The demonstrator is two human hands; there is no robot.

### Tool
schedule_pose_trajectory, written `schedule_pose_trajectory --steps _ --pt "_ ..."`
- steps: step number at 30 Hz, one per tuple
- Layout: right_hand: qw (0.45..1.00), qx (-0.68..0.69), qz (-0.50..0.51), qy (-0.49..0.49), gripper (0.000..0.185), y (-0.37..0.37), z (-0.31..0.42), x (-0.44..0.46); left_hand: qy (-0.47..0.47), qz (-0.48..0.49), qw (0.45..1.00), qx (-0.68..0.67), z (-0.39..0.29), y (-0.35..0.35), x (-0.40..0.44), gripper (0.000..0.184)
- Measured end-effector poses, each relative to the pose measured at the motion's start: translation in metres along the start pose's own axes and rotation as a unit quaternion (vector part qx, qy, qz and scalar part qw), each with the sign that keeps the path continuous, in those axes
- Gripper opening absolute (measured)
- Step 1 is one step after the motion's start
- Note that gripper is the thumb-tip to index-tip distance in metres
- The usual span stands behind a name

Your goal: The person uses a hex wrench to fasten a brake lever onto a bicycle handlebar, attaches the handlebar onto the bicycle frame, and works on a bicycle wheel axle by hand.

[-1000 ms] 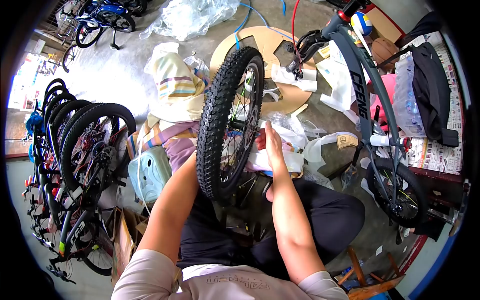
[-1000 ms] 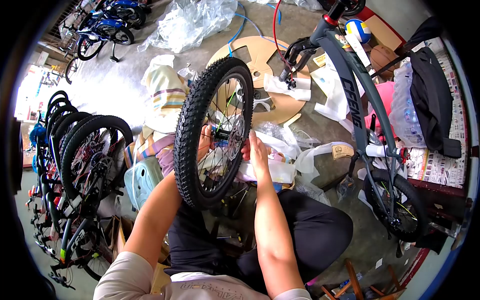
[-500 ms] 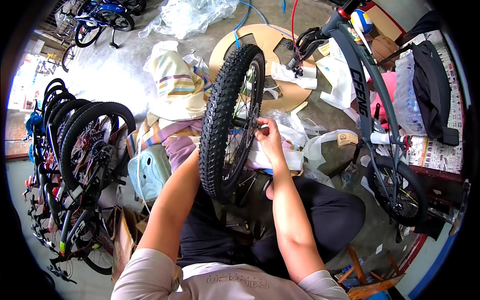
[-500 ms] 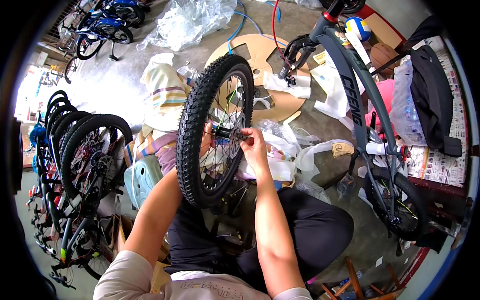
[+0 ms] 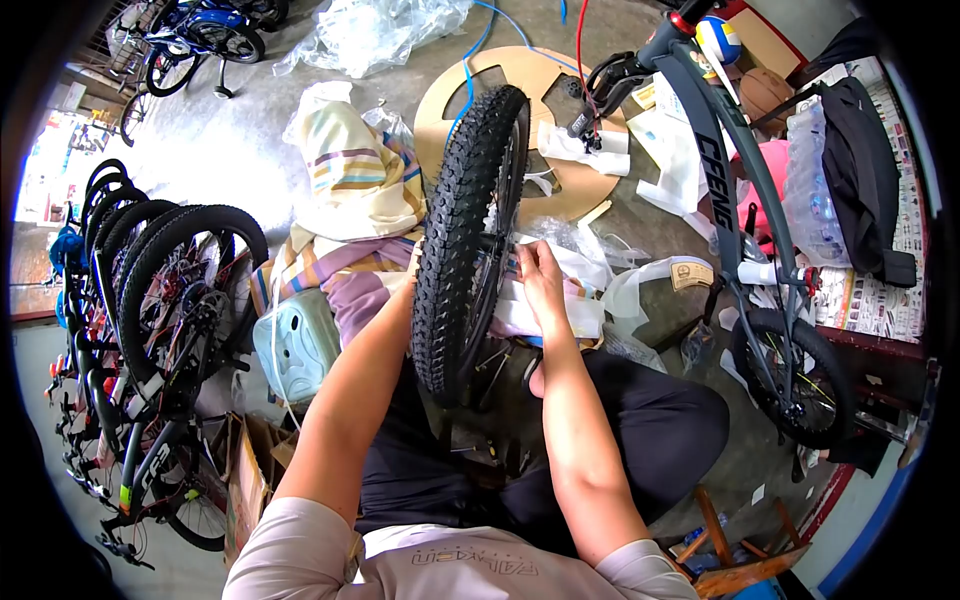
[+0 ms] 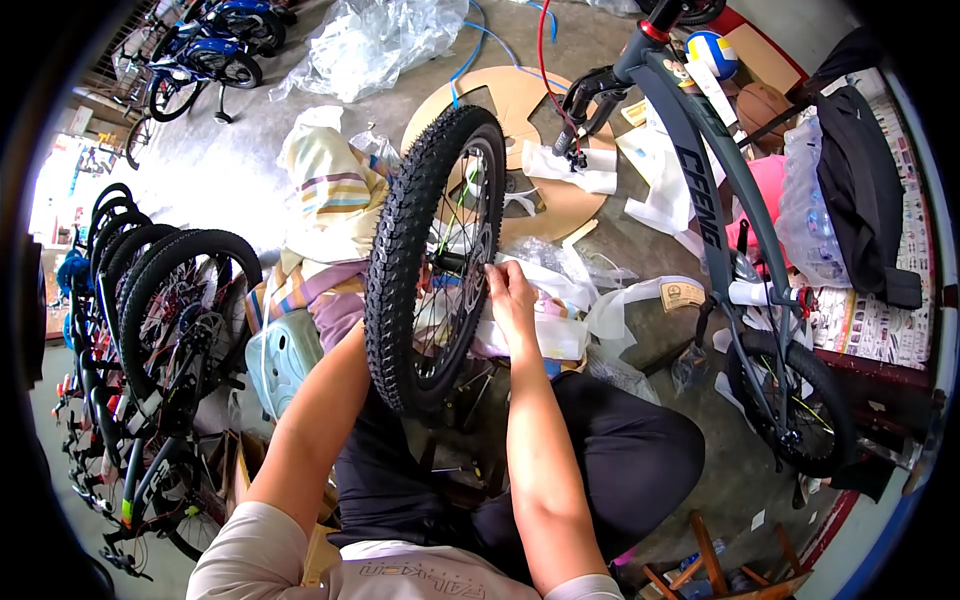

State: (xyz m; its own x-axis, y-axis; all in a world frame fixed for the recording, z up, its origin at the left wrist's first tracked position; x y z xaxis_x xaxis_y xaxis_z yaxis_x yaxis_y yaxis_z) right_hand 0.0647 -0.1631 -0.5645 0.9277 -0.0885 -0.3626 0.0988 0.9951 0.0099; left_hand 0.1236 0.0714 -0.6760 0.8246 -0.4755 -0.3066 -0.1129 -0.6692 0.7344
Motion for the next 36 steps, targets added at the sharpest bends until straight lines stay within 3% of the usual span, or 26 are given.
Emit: schedule_pose_trajectory --steps 1,3,5,8,10,11,13,14,15,17,21,23,24,27,31,36 --pt "0.998 0.033 -0.002 -0.048 0.019 0.000 0.000 0.000 -0.001 0.002 1.000 -0.001 0.003 0.000 -0.001 0.043" --pt "0.999 0.011 0.004 -0.046 0.012 -0.003 0.005 -0.003 -0.001 0.005 1.000 -0.002 -0.001 -0.001 0.005 0.044" --pt "0.999 -0.007 0.011 -0.043 0.014 -0.002 0.008 -0.005 -0.002 0.005 1.000 -0.001 0.000 -0.004 -0.003 0.044" --pt "0.993 -0.055 -0.004 -0.103 0.026 -0.001 0.008 -0.005 -0.003 0.004 1.000 0.001 -0.002 -0.002 0.001 0.044" --pt "0.992 0.000 0.042 -0.118 0.045 0.001 0.022 -0.012 -0.004 0.005 1.000 0.001 -0.001 -0.006 -0.010 0.044" --pt "0.992 0.000 0.042 -0.119 0.045 0.002 0.027 -0.015 -0.004 0.006 1.000 0.001 0.000 -0.007 -0.013 0.044" --pt "0.982 0.165 0.017 -0.090 0.054 0.003 0.032 -0.018 -0.003 0.007 1.000 0.001 0.003 -0.006 -0.011 0.044" --pt "0.982 0.184 0.010 -0.032 0.051 -0.001 0.028 -0.015 -0.003 0.007 1.000 0.001 0.003 -0.007 -0.014 0.044" --pt "0.986 0.165 -0.030 -0.004 0.040 -0.001 0.027 -0.012 -0.003 0.007 1.000 0.000 0.004 -0.006 -0.012 0.044" --pt "0.989 0.104 -0.006 0.108 0.042 -0.011 0.026 -0.006 -0.004 0.008 1.000 0.000 0.007 -0.006 -0.021 0.044" --pt "0.990 0.024 0.027 0.136 0.046 -0.006 0.016 -0.005 -0.005 0.010 1.000 -0.002 0.003 -0.008 -0.014 0.044" --pt "0.998 0.031 0.032 0.038 0.043 -0.003 0.006 -0.002 -0.005 0.009 1.000 -0.004 0.004 -0.008 -0.010 0.044" --pt "0.999 0.040 0.023 0.007 0.029 -0.002 0.005 -0.003 -0.005 0.008 1.000 -0.004 0.001 -0.010 -0.007 0.044" --pt "0.996 0.059 0.030 -0.063 0.016 0.004 0.007 -0.001 -0.004 0.011 1.000 -0.005 0.004 -0.010 -0.011 0.045" --pt "0.996 -0.014 0.031 -0.083 0.017 0.002 0.016 -0.006 -0.006 0.010 1.000 -0.004 0.001 -0.018 -0.019 0.045" --pt "0.996 -0.005 0.050 -0.079 0.019 0.001 0.016 -0.007 -0.009 0.012 1.000 -0.006 0.001 -0.026 -0.037 0.045"
Point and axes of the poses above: each hand's wrist, its own x-axis towards the middle knuckle, its own y-axis out of the palm, z = x × y, the point moved 1 cm from there along x, towards the middle knuckle, and after that the axes turned 7 degrees about z, right-handed, at the moved point
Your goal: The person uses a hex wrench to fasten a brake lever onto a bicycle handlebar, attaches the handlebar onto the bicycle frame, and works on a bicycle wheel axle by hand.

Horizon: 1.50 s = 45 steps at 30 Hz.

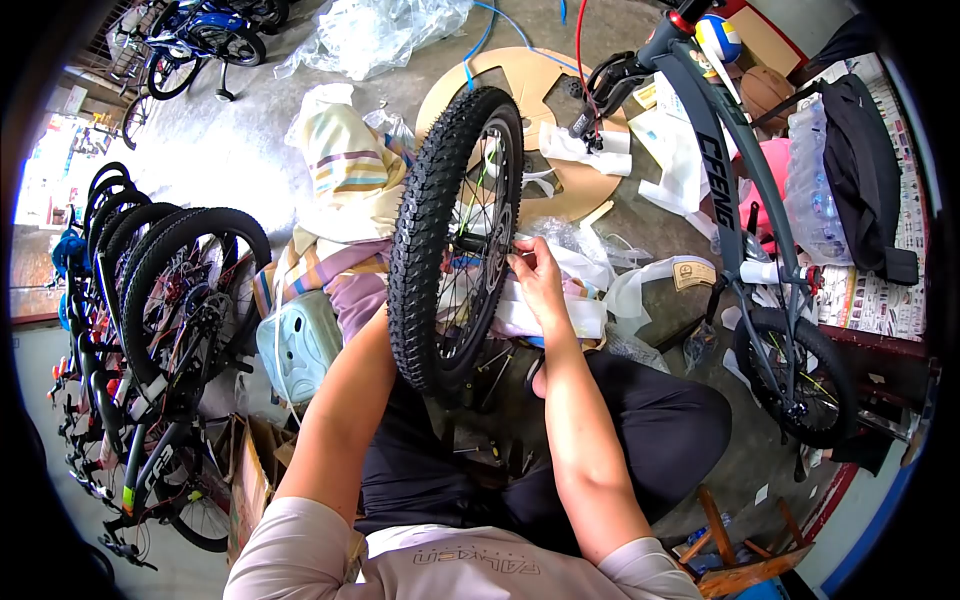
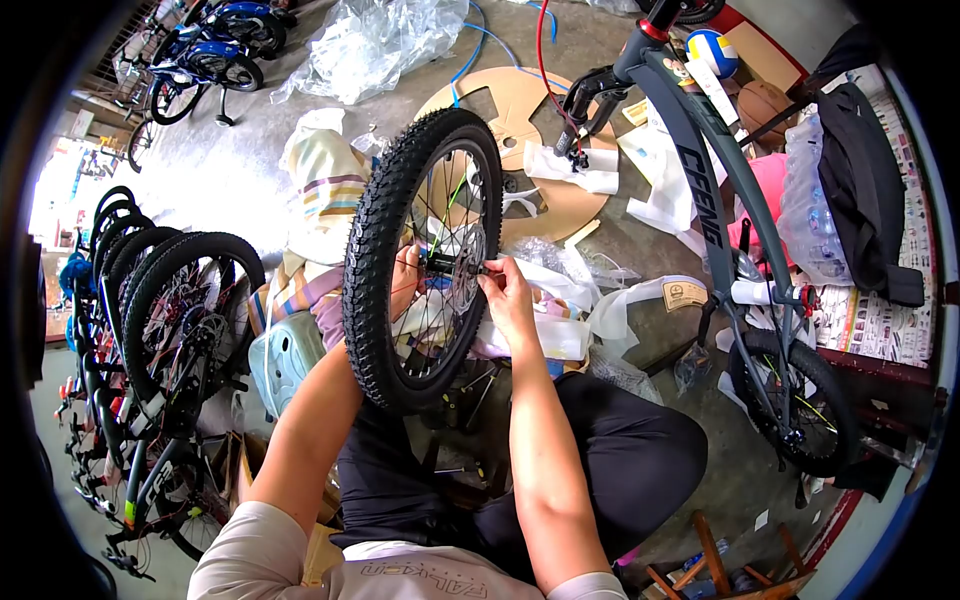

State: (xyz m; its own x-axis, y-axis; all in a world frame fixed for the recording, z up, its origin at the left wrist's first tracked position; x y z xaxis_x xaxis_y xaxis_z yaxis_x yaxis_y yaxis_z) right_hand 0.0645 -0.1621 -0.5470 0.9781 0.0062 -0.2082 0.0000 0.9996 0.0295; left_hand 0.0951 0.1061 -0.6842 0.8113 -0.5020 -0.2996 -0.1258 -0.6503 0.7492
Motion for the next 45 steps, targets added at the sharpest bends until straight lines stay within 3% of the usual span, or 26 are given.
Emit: schedule_pose_trajectory --steps 2,4,5,7,11,12,14,17,45 --pt "1.000 0.009 0.008 0.004 0.020 0.002 0.002 -0.001 0.000 0.000 1.000 -0.001 0.002 -0.001 -0.003 0.045" --pt "0.992 0.127 -0.013 0.010 0.024 0.006 0.012 -0.003 0.001 0.000 1.000 -0.001 0.000 -0.002 0.001 0.045" --pt "0.992 0.127 -0.012 0.010 0.024 0.003 0.016 -0.002 0.001 0.001 1.000 -0.002 0.001 -0.002 -0.003 0.045" --pt "0.983 0.107 0.007 0.146 0.032 -0.003 0.016 0.000 0.001 0.001 1.000 -0.003 0.005 -0.003 -0.003 0.045" --pt "0.986 0.039 0.026 0.161 0.032 -0.002 0.018 0.003 -0.001 0.000 1.000 -0.006 0.000 -0.010 -0.008 0.045" --pt "0.986 0.039 0.026 0.162 0.032 0.000 0.011 0.004 -0.001 0.001 1.000 -0.007 0.002 -0.007 -0.004 0.045" --pt "1.000 -0.001 0.009 0.004 0.018 0.001 -0.005 0.008 -0.002 0.002 1.000 -0.009 0.002 -0.011 -0.009 0.046" --pt "0.999 -0.038 0.004 -0.027 0.020 0.000 0.001 0.005 -0.002 0.003 1.000 -0.011 0.001 -0.011 -0.007 0.046" --pt "0.999 -0.032 -0.028 0.023 0.021 -0.005 -0.007 0.004 -0.010 0.013 1.000 -0.019 0.009 -0.006 0.020 0.047"
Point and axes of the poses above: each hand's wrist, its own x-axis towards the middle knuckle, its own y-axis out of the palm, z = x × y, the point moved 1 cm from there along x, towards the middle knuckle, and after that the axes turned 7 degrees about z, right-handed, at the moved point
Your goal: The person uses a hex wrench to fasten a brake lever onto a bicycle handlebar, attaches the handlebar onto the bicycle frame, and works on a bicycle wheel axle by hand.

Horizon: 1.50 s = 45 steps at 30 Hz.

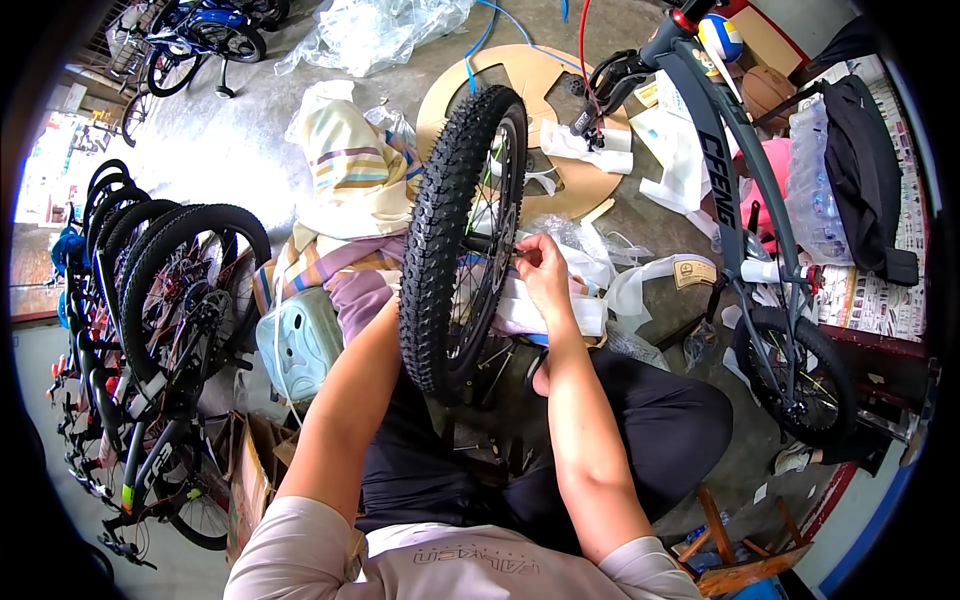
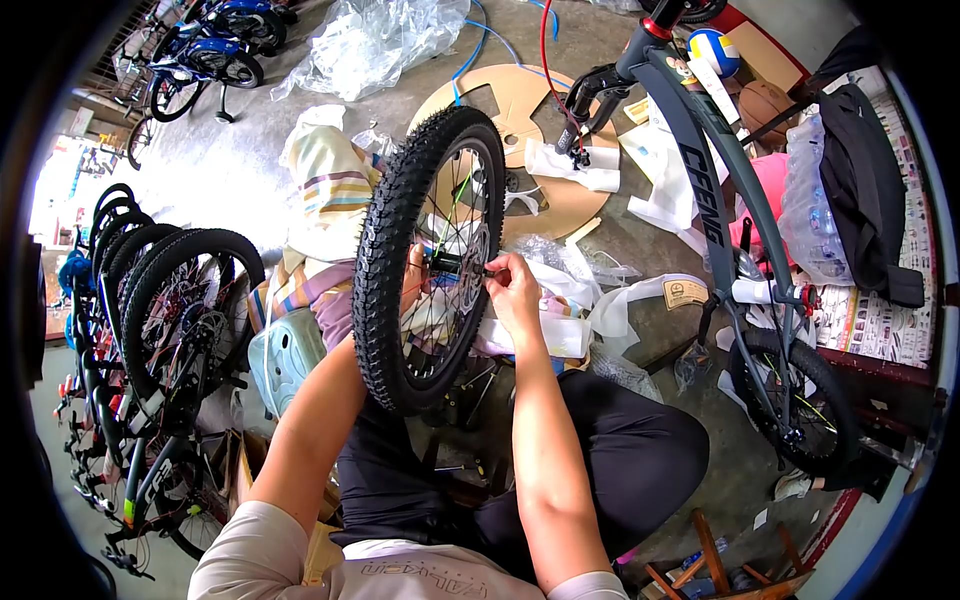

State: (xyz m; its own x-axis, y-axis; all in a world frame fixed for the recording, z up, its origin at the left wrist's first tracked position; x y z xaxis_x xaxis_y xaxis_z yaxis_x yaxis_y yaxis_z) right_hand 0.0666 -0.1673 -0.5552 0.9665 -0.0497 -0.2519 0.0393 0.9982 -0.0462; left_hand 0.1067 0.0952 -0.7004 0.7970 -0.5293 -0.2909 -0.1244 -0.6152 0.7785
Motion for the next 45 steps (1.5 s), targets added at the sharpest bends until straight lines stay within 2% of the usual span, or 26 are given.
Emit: schedule_pose_trajectory --steps 5,9,11,17,21,23,24,26,30,32,33,35,37,45 --pt "0.999 0.019 -0.015 -0.038 0.024 0.002 -0.001 0.000 -0.002 0.002 1.000 -0.001 -0.002 0.004 0.014 0.047" --pt "1.000 -0.002 -0.010 -0.015 0.022 0.000 0.005 -0.002 -0.003 0.003 1.000 -0.002 -0.005 0.003 0.020 0.047" --pt "0.996 0.092 0.004 0.008 0.017 -0.001 0.011 -0.004 -0.003 0.004 1.000 -0.003 -0.002 0.005 0.026 0.047" --pt "0.983 0.167 0.019 0.075 0.015 -0.001 0.019 -0.009 -0.004 0.008 1.000 -0.005 -0.005 -0.002 0.014 0.048" --pt "0.981 0.189 0.028 0.041 0.016 -0.001 0.001 -0.005 -0.005 0.009 1.000 -0.005 -0.002 -0.003 0.007 0.048" --pt "0.995 0.090 0.032 0.007 0.020 -0.003 -0.004 -0.003 -0.006 0.010 1.000 -0.006 0.001 -0.004 0.003 0.048" --pt "0.995 0.090 0.031 0.006 0.020 -0.003 -0.003 -0.003 -0.006 0.011 1.000 -0.006 0.001 -0.004 0.001 0.048" --pt "0.999 0.006 -0.005 -0.037 0.024 0.000 -0.001 -0.001 -0.006 0.011 1.000 -0.006 0.005 -0.002 0.002 0.048" --pt "0.997 0.039 -0.024 -0.054 0.024 0.005 0.016 -0.005 -0.007 0.014 1.000 -0.006 0.001 -0.001 0.020 0.048" --pt "0.992 -0.017 -0.005 -0.123 0.024 0.003 0.023 -0.004 -0.008 0.016 1.000 -0.007 -0.003 -0.004 0.016 0.048" --pt "0.992 -0.017 -0.005 -0.123 0.024 0.001 0.024 -0.003 -0.008 0.017 1.000 -0.008 0.002 -0.003 0.010 0.048" --pt "0.984 -0.144 0.000 -0.108 0.025 -0.003 0.026 -0.001 -0.008 0.017 1.000 -0.009 0.001 -0.004 0.010 0.048" --pt "0.983 -0.155 0.007 -0.102 0.024 -0.007 0.034 -0.003 -0.009 0.018 1.000 -0.010 -0.005 -0.004 0.029 0.049" --pt "0.982 -0.169 0.038 -0.078 0.023 -0.015 0.032 -0.002 -0.012 0.022 1.000 -0.015 0.005 -0.008 0.010 0.049"
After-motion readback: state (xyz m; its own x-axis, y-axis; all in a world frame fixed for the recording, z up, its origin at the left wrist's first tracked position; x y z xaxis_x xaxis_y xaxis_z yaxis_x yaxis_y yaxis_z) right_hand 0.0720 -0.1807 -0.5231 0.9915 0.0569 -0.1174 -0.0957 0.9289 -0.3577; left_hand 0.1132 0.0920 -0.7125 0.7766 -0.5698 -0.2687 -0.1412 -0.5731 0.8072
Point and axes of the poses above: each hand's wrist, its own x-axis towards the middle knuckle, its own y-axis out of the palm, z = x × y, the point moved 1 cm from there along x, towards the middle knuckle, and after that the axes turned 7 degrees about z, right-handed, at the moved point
